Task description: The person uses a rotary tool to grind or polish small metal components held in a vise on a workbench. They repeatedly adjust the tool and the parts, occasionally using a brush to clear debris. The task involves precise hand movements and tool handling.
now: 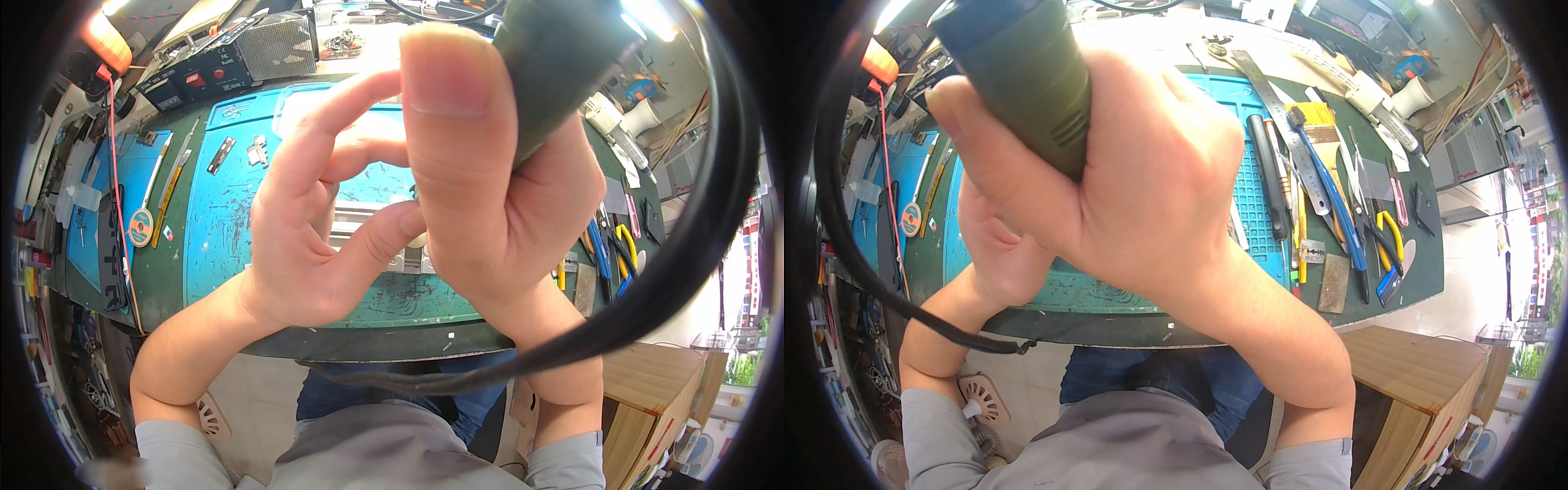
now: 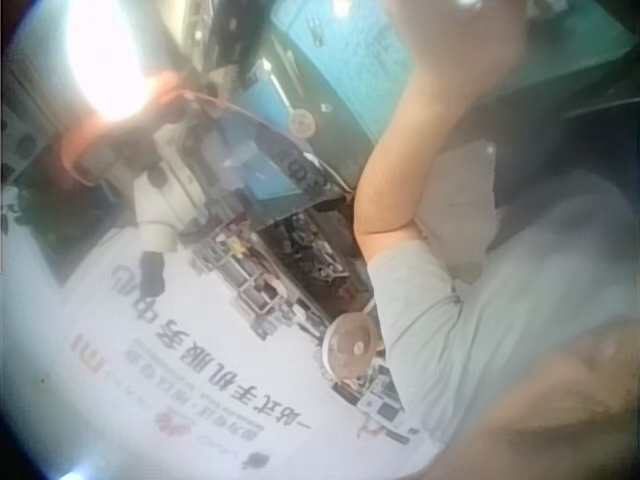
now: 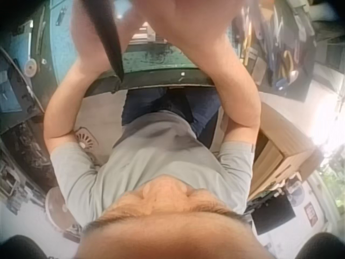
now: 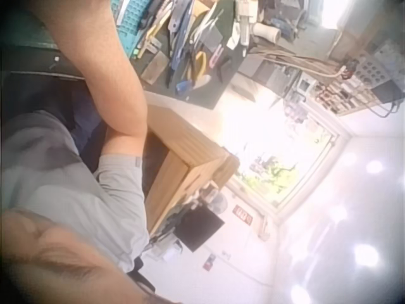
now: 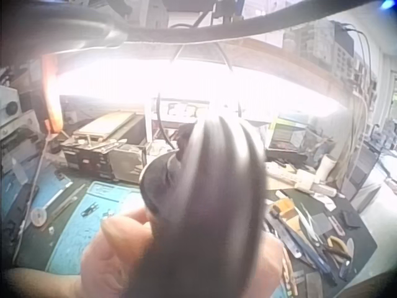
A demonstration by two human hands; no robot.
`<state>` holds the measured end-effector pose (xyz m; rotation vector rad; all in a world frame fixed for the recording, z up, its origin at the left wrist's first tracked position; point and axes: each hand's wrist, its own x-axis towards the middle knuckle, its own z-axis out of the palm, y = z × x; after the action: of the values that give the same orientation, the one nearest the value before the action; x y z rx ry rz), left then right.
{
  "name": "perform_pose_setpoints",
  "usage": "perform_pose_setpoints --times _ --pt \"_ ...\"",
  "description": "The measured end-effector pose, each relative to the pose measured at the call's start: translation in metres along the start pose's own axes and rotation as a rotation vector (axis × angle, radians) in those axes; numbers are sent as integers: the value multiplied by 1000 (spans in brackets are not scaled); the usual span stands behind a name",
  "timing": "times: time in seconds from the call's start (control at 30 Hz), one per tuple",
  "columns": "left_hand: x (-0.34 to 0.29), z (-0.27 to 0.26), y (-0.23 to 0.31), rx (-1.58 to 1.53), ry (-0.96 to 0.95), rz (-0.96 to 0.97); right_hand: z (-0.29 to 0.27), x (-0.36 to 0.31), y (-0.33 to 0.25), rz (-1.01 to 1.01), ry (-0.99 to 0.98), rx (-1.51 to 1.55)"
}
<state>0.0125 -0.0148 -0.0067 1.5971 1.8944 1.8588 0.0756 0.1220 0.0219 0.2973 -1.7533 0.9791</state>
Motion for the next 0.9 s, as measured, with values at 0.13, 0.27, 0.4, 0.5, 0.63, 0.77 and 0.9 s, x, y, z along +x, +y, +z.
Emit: perform_pose_setpoints --times 0.13,0.27,0.4,0.5,0.63,0.77,0.9 --pt "0 -1 0 17 -2 1 1 0 0 -14 7 -14" --pt "-1 -1 0 25 -11 -7 -5 -2 -2 27 -80 -40" --pt "0 0 0 17 -8 -3 -1 -1 -4 57 -10 -60" --pt "-1 0 0 19 -7 2 6 2 -5 75 47 -72" --pt "-1 -2 0 52 -20 4 -4 -1 -8 104 -81 -96" --pt "0 0 0 17 -9 -4 6 2 -3 69 58 -99" --pt "0 -1 0 21 -12 -15 -2 1 -13 156 -68 -111"
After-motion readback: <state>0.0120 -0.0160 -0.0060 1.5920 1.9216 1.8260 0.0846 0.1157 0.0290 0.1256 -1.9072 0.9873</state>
